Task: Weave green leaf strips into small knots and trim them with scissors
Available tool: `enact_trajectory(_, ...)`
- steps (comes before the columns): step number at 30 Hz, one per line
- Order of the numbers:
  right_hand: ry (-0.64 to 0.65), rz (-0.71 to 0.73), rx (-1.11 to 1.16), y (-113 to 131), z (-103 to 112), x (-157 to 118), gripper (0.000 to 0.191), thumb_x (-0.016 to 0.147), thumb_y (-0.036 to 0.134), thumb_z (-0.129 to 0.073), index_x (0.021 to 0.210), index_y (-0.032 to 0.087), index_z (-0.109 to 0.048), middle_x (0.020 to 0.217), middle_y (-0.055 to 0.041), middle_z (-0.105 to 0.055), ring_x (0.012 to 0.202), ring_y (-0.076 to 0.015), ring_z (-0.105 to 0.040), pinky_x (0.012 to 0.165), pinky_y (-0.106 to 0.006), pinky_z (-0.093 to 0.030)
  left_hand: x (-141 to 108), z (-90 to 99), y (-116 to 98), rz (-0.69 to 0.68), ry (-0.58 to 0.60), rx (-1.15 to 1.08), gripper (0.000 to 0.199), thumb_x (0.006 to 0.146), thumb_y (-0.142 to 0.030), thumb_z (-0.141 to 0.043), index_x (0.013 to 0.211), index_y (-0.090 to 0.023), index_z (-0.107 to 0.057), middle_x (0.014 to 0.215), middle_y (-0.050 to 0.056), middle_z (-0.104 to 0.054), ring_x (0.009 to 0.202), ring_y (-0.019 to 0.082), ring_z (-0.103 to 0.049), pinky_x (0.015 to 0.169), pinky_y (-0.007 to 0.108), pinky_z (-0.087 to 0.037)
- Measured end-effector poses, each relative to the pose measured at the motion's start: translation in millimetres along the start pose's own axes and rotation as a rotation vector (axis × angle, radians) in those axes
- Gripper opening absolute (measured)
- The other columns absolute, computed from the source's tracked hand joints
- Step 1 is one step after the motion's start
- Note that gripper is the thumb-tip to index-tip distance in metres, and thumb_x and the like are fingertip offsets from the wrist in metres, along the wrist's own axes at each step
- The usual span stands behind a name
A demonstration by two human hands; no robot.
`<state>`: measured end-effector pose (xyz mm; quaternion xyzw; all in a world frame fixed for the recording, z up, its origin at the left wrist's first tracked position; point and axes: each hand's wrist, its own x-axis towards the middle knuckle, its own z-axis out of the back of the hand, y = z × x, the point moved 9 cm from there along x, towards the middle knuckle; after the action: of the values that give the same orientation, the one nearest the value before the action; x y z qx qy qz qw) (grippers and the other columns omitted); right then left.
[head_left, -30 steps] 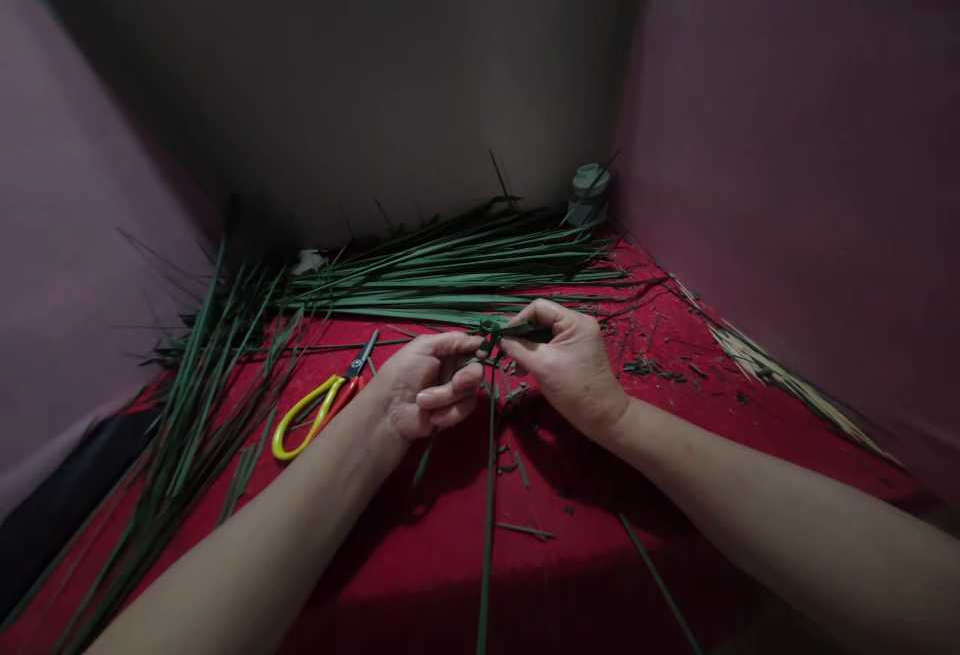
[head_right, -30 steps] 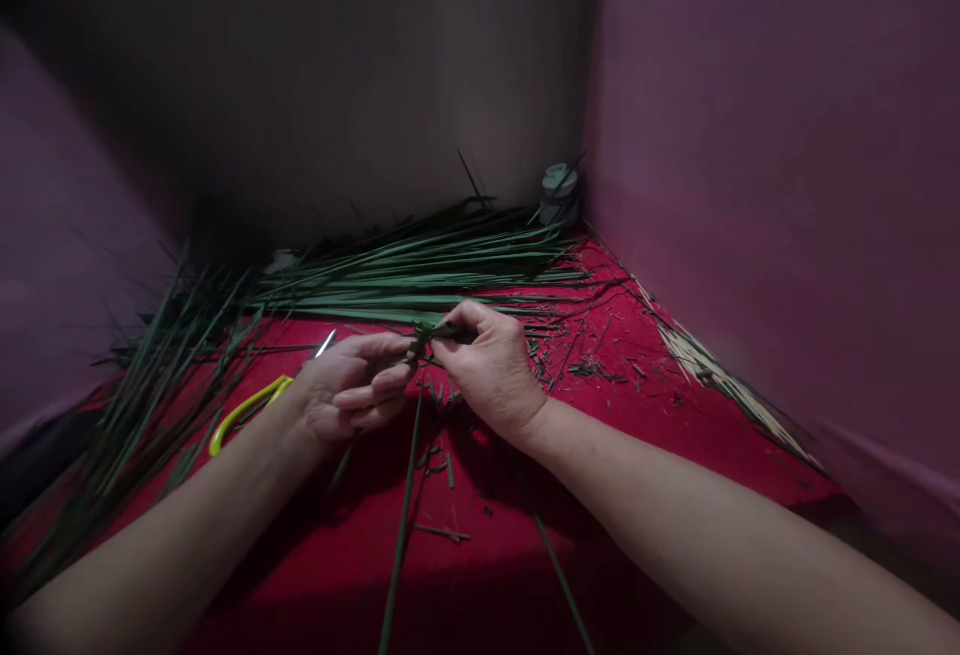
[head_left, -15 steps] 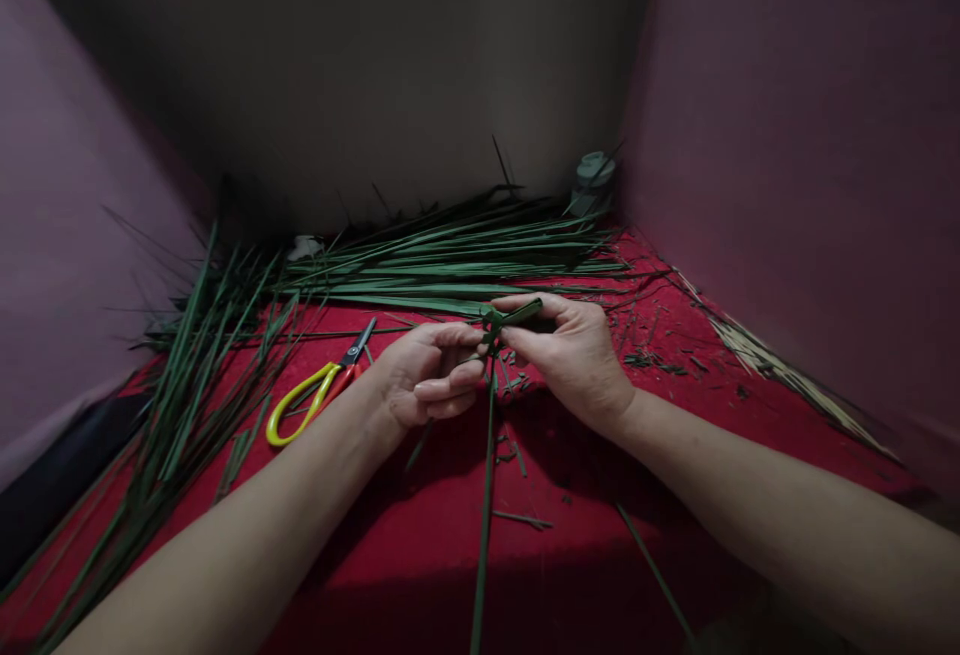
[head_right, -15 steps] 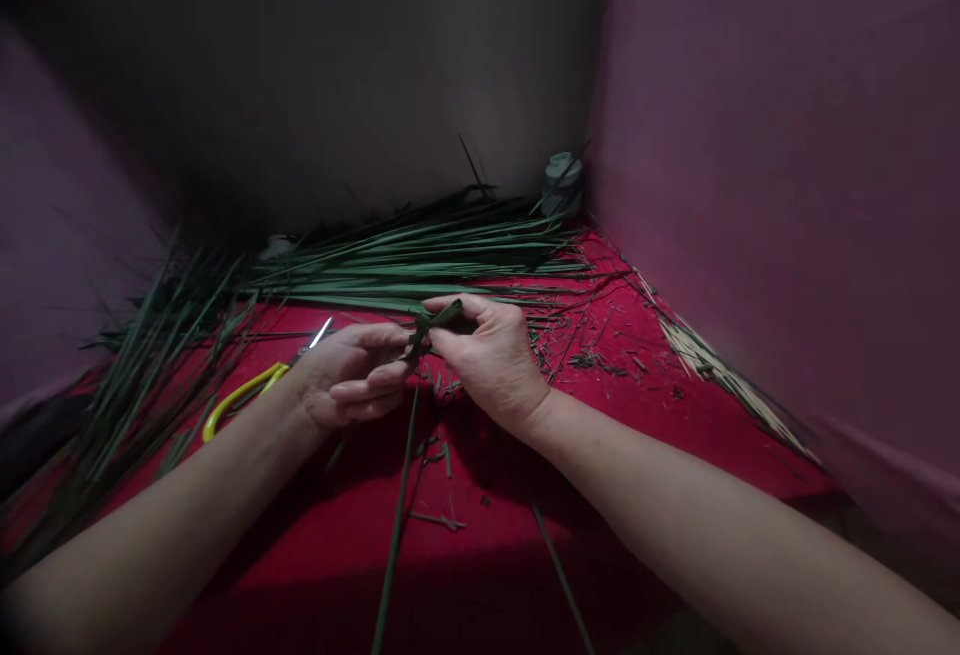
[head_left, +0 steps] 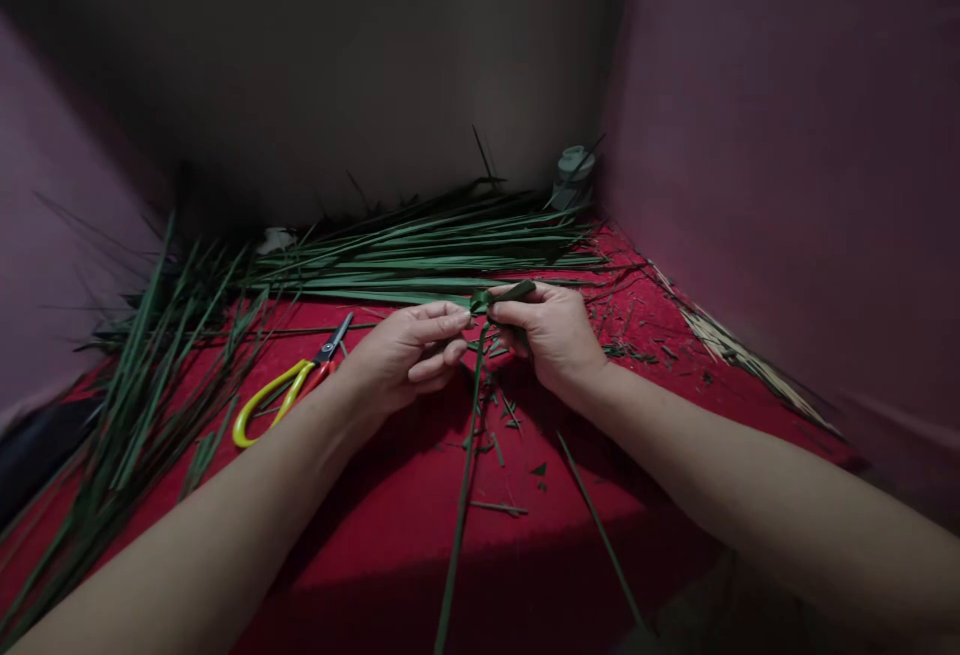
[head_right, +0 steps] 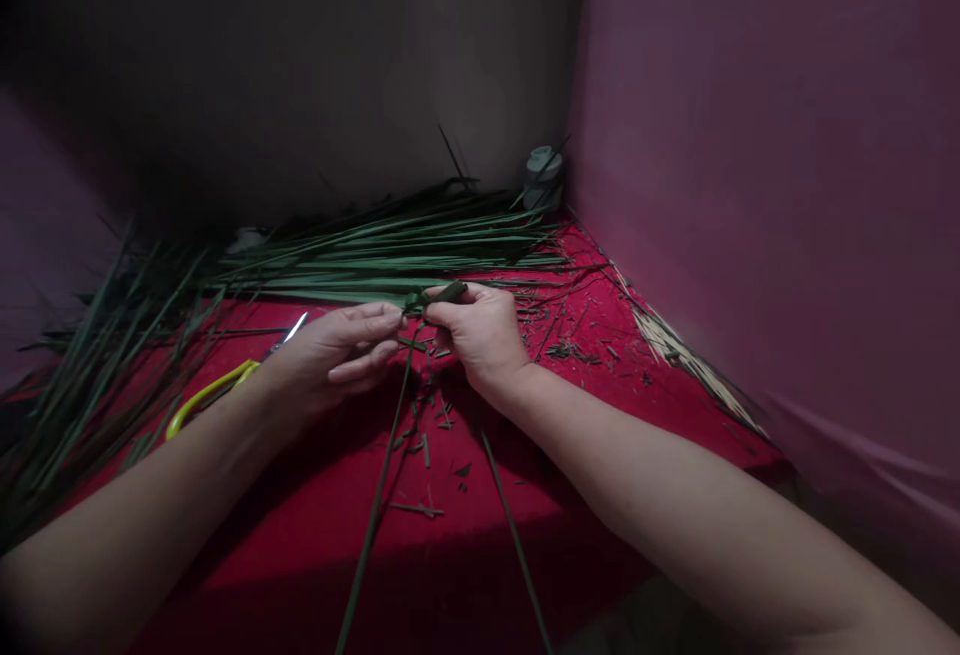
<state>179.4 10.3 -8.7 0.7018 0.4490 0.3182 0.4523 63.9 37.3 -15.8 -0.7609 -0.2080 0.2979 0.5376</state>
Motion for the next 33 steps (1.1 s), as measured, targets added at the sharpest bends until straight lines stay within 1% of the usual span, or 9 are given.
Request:
enact_trajectory(4, -0.016, -0.032, 0.024, -2, 1, -1, 0.021, 0.054, 0.011, -0.065, 0.074, 0.013, -0.065, 0.047, 0.0067, -0.052, 0.036, -0.0049, -0.040, 0.034, -0.019, -0.026, -5, 9.6, -14, -0.106, -0.201, 0.222, 0.018, 0.077, -0.028, -0.063, 0.071, -0.016, -0.051, 0.051, -0.002, -0.057, 0.029, 0.003, -0.034, 0.030, 0.014, -0.022)
enact_trajectory(7, -0.020, 0.000, 0.013, 1, 2, -1, 0.020, 0.054, 0.011, -0.065, 0.074, 0.012, -0.065, 0.048, 0.0062, -0.053, 0.036, -0.0044, -0.040, 0.034, -0.019, -0.027, -12, 8.6, -26, -0.190, -0.314, 0.414, 0.022, 0.072, -0.033, -0.067, 0.079, -0.016, -0.054, 0.054, -0.003, -0.057, 0.036, 0.007, -0.045, 0.033, 0.016, -0.029)
enact_trajectory(9, -0.017, 0.001, -0.002, 1, 1, -2, 0.019, 0.055, 0.011, -0.064, 0.074, 0.012, -0.065, 0.049, 0.0060, -0.054, 0.036, -0.0044, -0.040, 0.034, -0.019, -0.028, -17, 6.1, -35, -0.283, -0.385, 0.552, 0.024, 0.070, -0.035, -0.069, 0.081, -0.017, -0.057, 0.055, -0.004, -0.056, 0.043, 0.009, -0.052, 0.039, 0.018, -0.036)
enact_trajectory(12, -0.002, 0.017, -0.020, 3, 0, -3, 0.019, 0.055, 0.011, -0.063, 0.074, 0.013, -0.065, 0.049, 0.0063, -0.054, 0.036, -0.0045, -0.040, 0.035, -0.019, -0.029, -27, -0.1, -51, -0.480, -0.491, 0.786, 0.016, 0.074, -0.032, -0.064, 0.074, -0.016, -0.061, 0.057, -0.003, -0.057, 0.051, 0.009, -0.051, 0.048, 0.020, -0.039)
enact_trajectory(14, 0.005, 0.027, -0.019, 4, -1, -4, 0.019, 0.056, 0.010, -0.063, 0.074, 0.013, -0.065, 0.049, 0.0066, -0.053, 0.036, -0.0043, -0.040, 0.035, -0.019, -0.028, -31, -3.5, -56, -0.552, -0.535, 0.911, 0.016, 0.077, -0.029, -0.059, 0.070, -0.016, -0.062, 0.057, -0.003, -0.056, 0.053, 0.009, -0.048, 0.050, 0.020, -0.037)
enact_trajectory(19, -0.017, -0.015, -0.009, -1, 2, -1, 0.019, 0.056, 0.010, -0.063, 0.074, 0.013, -0.064, 0.050, 0.0058, -0.054, 0.036, -0.0049, -0.043, 0.032, -0.018, -0.026, -27, -7.5, -52, -0.501, -0.470, 1.012, 0.016, 0.078, -0.027, -0.056, 0.068, -0.015, -0.061, 0.054, -0.004, -0.052, 0.051, 0.009, -0.043, 0.051, 0.020, -0.034)
enact_trajectory(23, -0.044, -0.012, -0.007, -1, 9, 6, 0.017, 0.056, 0.010, -0.062, 0.073, 0.013, -0.062, 0.051, 0.0050, -0.055, 0.035, -0.0051, -0.044, 0.030, -0.018, -0.026, -28, -12.0, -52, -0.480, -0.407, 1.042, 0.017, 0.079, -0.028, -0.055, 0.069, -0.015, -0.061, 0.055, -0.004, -0.052, 0.051, 0.008, -0.042, 0.051, 0.020, -0.033)
enact_trajectory(30, -0.070, -0.024, 0.042, 2, 15, 8, 0.020, 0.054, 0.009, -0.064, 0.073, 0.013, -0.060, 0.053, 0.0055, -0.055, 0.035, -0.0055, -0.047, 0.029, -0.017, -0.025, -24, -4.7, -47, -0.377, -0.294, 0.927, 0.019, 0.077, -0.029, -0.057, 0.063, -0.015, -0.059, 0.053, -0.004, -0.048, 0.050, 0.008, -0.040, 0.049, 0.020, -0.032)
enact_trajectory(33, -0.052, -0.008, 0.015, 4, 13, 8, 0.018, 0.055, 0.009, -0.064, 0.072, 0.013, -0.061, 0.053, 0.0053, -0.055, 0.036, -0.0054, -0.046, 0.030, -0.018, -0.025, -17, -1.1, -42, -0.327, -0.227, 0.888, 0.017, 0.076, -0.030, -0.058, 0.067, -0.015, -0.061, 0.056, -0.002, -0.053, 0.051, 0.009, -0.044, 0.049, 0.020, -0.035)
